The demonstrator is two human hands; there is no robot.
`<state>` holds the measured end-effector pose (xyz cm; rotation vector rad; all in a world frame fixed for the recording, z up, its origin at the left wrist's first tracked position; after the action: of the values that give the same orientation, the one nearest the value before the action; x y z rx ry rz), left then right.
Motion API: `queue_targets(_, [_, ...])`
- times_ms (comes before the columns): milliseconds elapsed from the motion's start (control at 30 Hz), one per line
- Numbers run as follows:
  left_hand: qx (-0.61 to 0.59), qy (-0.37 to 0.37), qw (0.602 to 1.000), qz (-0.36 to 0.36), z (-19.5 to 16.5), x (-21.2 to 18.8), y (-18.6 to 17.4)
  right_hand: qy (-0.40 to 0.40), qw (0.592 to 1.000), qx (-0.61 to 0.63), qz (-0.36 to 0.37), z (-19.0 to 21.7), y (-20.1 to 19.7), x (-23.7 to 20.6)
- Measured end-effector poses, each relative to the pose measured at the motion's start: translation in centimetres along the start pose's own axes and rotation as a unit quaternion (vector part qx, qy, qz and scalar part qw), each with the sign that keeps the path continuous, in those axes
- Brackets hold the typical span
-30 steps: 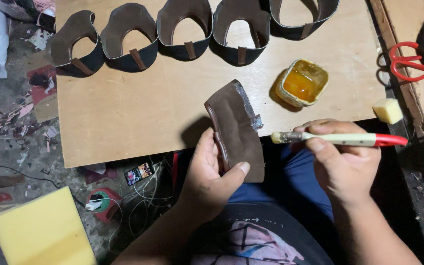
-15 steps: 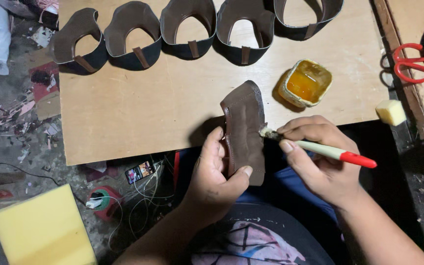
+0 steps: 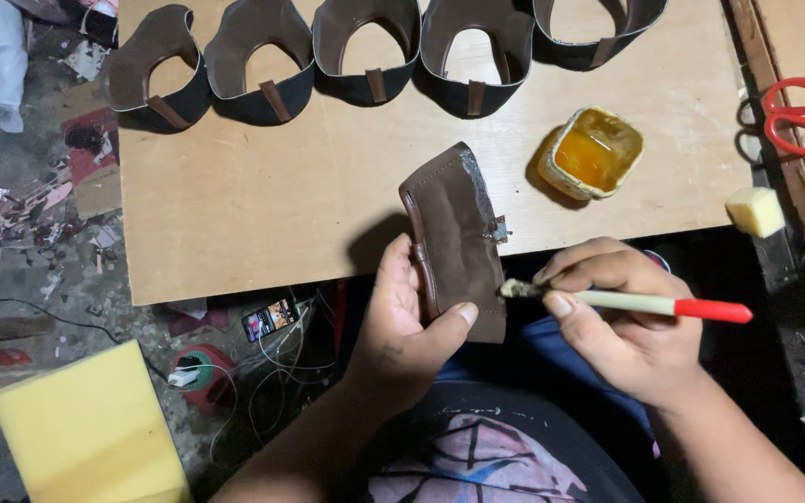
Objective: The person holds a curved brown shoe upper part in one hand and uses a brush to apply yellow adhesive from a small container onto its edges. They rotate the part to coat different sides, then place the finished piece in a row of similar parts on the workbench and pick up the next piece to repeat the process.
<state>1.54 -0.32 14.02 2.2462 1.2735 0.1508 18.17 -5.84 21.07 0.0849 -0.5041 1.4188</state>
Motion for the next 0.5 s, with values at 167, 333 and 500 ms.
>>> queue_targets(167, [0.002, 0.030, 1.000, 0.001, -0.5, 0.1, 0.1, 0.001, 0.999, -0.032, 0.032, 0.2, 0.3, -0.2])
queue_targets(333, [-0.011, 0.001, 1.000, 0.002, 0.3, 0.3, -0.4, 0.035, 0.999, -0.011, 0.032, -0.5, 0.6, -0.5])
queue_targets(500, [-0.028, -0.055, 0.998, 0.025, 1.2, 0.2, -0.1, -0.007, 0.998, -0.052, -0.022, -0.3, -0.6, -0.5])
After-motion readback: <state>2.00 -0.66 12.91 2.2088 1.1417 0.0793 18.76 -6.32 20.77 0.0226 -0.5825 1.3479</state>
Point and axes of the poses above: each hand's wrist, its own x-axis towards the middle knuckle, its own y-axis out of the palm, z = x × y, the point moved 10 cm from there along x, towards the middle knuckle, and after that the axes turned 1 degree about -y, right-handed, at the moved point
